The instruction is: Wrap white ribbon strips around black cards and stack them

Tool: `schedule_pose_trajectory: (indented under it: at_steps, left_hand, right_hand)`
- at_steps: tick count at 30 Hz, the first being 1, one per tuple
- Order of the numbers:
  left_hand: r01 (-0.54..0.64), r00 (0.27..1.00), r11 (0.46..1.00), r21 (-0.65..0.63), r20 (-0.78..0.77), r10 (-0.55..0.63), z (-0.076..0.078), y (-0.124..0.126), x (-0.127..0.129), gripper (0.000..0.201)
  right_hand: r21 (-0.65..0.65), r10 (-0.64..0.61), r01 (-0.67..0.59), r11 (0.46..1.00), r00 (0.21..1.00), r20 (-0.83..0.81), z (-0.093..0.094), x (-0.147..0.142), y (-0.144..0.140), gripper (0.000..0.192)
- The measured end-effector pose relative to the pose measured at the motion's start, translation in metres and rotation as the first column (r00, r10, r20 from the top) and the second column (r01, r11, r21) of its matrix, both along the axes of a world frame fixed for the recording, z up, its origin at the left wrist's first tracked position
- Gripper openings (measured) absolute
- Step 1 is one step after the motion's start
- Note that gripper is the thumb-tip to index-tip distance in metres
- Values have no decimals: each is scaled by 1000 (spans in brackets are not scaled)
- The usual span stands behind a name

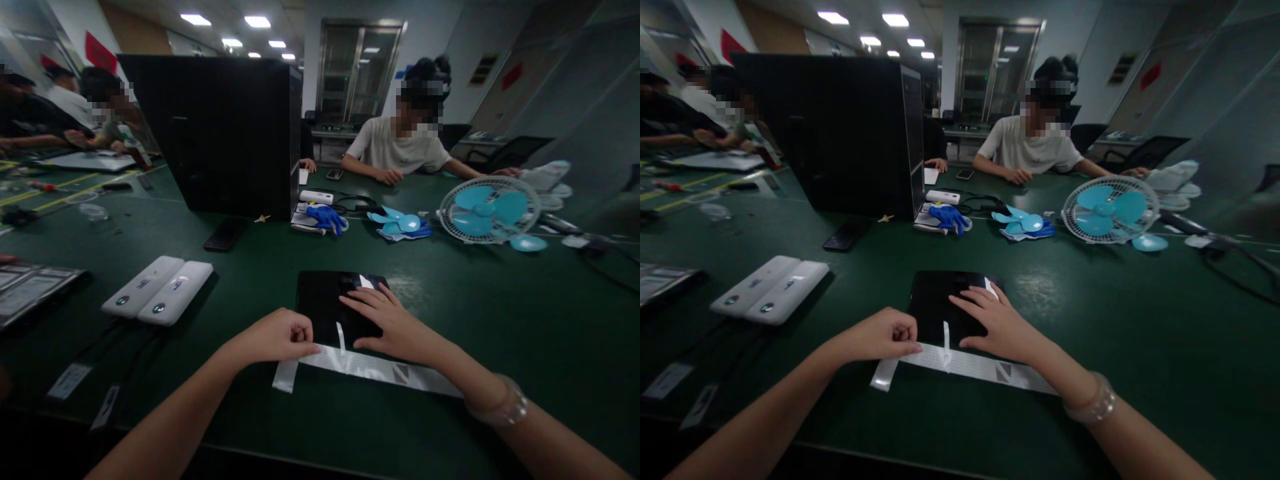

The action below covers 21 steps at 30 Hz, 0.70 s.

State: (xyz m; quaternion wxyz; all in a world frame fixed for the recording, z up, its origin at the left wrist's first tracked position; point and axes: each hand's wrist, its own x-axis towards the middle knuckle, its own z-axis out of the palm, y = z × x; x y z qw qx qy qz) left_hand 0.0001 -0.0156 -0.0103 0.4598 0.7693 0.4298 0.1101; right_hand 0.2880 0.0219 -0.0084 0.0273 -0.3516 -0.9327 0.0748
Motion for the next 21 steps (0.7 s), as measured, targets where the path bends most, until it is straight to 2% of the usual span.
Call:
schedule_pose_trajectory:
  at_steps: [2, 5, 9, 11, 15, 18, 21]
  left_hand:
    - [-20, 1000, 1000, -15, -5, 20, -1, 1, 0, 29]
    - [-67, 998, 997, 28, -5, 68, -1, 2, -1, 28]
    - [-129, 991, 992, 11, 29, 129, -2, 3, -1, 26]
    - [-163, 984, 986, -36, 67, 165, -4, 4, 0, 25]
    - [-224, 966, 968, -117, 102, 236, -6, 5, 0, 28]
    - [-278, 956, 960, -37, 90, 280, -5, 6, -2, 34]
    - [-286, 958, 957, 53, 48, 283, -5, 7, -2, 30]
  right_hand:
    - [57, 23, -23, 998, 1000, 6, 0, -4, -2, 75]
    - [105, 37, -35, 994, 999, -17, 8, -4, -6, 65]
    - [1, 60, -60, 998, 996, -64, 21, -4, -17, 65]
    - [-25, 99, -101, 995, 993, -70, 20, -5, -21, 62]
    - [33, 153, -151, 988, 985, -82, 10, -3, -18, 43]
    - [90, 138, -131, 987, 988, -74, 6, 3, -11, 40]
    - [140, 127, -118, 983, 990, -53, 5, 8, -7, 40]
